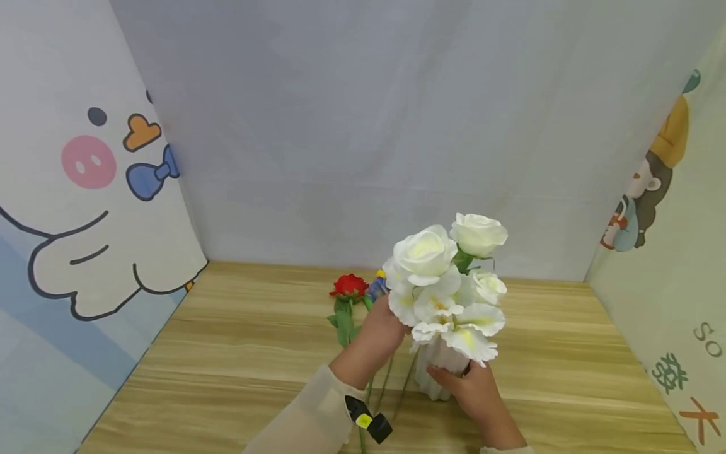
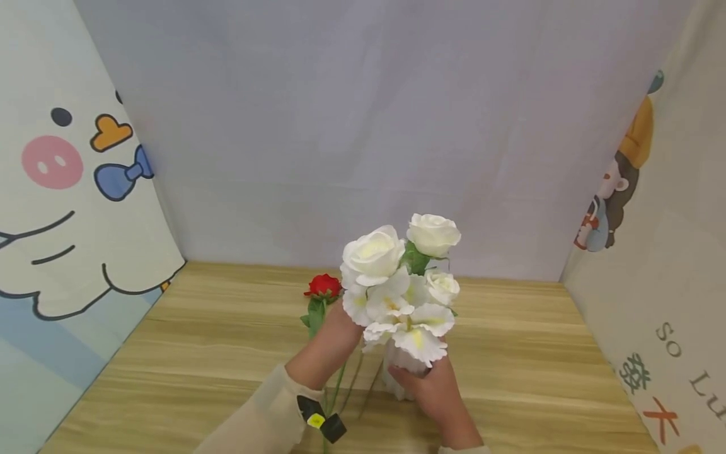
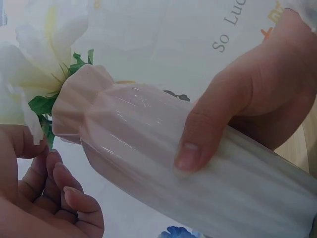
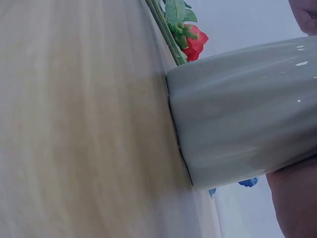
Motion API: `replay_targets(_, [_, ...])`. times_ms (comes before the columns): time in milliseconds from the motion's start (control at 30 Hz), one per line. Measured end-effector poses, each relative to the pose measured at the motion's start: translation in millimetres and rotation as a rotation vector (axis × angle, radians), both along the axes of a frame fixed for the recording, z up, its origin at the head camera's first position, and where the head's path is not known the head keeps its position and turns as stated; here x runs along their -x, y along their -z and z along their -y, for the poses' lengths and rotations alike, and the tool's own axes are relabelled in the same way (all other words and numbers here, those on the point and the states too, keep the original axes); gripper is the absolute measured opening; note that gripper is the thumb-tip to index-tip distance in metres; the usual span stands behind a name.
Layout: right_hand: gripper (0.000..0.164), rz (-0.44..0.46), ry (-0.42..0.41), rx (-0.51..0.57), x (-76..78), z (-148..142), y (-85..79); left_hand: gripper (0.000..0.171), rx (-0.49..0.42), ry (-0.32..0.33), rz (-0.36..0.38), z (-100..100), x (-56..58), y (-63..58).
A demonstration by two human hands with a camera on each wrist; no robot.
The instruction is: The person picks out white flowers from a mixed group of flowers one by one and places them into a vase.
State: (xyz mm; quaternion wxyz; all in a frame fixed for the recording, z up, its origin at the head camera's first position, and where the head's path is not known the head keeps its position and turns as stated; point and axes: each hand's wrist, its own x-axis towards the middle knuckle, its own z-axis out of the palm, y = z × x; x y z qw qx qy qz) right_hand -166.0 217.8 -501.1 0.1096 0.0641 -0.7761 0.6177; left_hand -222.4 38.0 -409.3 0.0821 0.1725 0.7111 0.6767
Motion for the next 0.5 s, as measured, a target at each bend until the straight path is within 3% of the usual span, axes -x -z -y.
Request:
replay_targets(67, [0.067, -0.002, -0.007, 0.007, 0.1, 0, 0.0, 0.011, -0.119, 0.064, 0.009, 5, -5.1, 3.7])
replay_targets(233, [0.069, -0.011, -0.015, 0.018, 0.3, 0, -0.4, 0.034, -0.176, 0.129, -0.078, 16, -16.5, 9.7])
replay_targets(367, [0.067, -0.011, -0.021, 0.029, 0.3, 0, -0.7, 0.02, -0.13, 0.114, -0.117, 24, -25.6, 11.3])
replay_targets(500, [0.064, 0.009, -0.014, 0.017, 1.4, 0, 1.1, 0.004, -0.063, 0.079, -0.149, 34, -39.5, 3.0])
